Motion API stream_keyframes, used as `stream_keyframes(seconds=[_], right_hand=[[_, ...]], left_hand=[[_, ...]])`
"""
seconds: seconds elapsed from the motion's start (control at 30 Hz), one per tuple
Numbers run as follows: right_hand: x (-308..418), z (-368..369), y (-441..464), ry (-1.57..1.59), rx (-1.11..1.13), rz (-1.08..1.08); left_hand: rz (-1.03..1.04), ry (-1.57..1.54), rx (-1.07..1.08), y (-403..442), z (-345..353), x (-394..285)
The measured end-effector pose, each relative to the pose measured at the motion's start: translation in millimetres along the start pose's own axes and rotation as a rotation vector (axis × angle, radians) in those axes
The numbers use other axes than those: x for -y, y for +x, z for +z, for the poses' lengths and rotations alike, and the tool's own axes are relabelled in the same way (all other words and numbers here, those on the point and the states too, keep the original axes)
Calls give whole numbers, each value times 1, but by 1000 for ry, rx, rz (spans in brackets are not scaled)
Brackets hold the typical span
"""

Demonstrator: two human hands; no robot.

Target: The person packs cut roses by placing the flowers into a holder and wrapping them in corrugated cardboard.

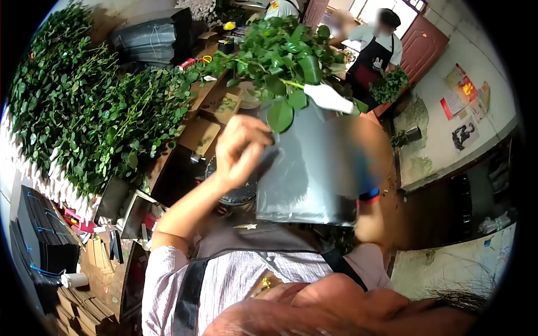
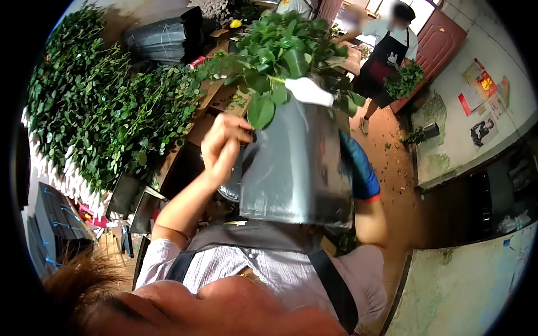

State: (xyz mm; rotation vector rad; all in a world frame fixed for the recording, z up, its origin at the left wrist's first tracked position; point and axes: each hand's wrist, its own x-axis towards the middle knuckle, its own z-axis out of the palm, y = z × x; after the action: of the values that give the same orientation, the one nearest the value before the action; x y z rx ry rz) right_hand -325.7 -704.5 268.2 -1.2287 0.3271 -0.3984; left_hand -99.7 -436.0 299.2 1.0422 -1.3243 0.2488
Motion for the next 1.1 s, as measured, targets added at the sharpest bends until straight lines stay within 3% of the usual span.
stream_keyframes(seconds=[0.03, 0.1, 0.13, 0.2, 0.27, 0.3, 0.4, 0.43, 0.47, 0.53, 0.57, 0.6, 0.67, 0.77, 0.8, 0.83, 0.9, 0.93, 1.1], right_hand=[[-16, -15, -1, -64, -24, -48], [-47, -47, -2, -197, -81, -139], [-76, -94, 11, -236, -51, -172], [-50, -38, -12, -336, -106, -159], [-37, 4, -31, -394, -149, -199], [-38, 16, -37, -403, -159, -237], [-46, 30, -43, -423, -282, -203], [-44, 37, -44, -418, -332, -201], [-41, 46, -51, -416, -383, -195], [-21, 57, -58, -311, -385, -252], [-12, 62, -62, -260, -384, -281], [11, 74, -64, 15, -418, -190], [33, 87, -69, 102, -370, -158], [49, 101, -90, 57, -320, -187], [53, 102, -96, 41, -314, -195], [60, 102, -101, 18, -307, -208], [68, 98, -108, -18, -298, -242], [70, 93, -110, -31, -296, -258], [73, 51, -112, -63, -275, -343]], left_hand=[[-110, -39, -83, 15, 6, 7], [-789, -379, -10, 48, 9, 21], [-950, -373, 41, 66, 7, 27], [-1127, -342, 178, 95, 10, 40], [-1013, -189, 456, 103, 18, 56], [-1045, -110, 481, 111, 19, 32], [-1135, -279, 483, 107, 24, 58], [-1155, -474, 539, 108, 19, 74], [-1236, -674, 398, 102, 17, 87], [-1229, -912, 469, 113, -10, 58], [-1243, -924, 416, 98, -16, 103], [-1255, -795, 313, 104, -32, 61], [-1209, -712, 327, 79, -64, 64], [-1240, -637, 274, 32, -95, 46], [-1154, -685, 486, 6, -111, 71], [-1293, -635, 375, -9, -115, 58], [-1362, -767, 211, -56, -122, 59], [-1286, -811, 282, -83, -126, 69], [-1410, -714, 274, -157, -135, 69]])
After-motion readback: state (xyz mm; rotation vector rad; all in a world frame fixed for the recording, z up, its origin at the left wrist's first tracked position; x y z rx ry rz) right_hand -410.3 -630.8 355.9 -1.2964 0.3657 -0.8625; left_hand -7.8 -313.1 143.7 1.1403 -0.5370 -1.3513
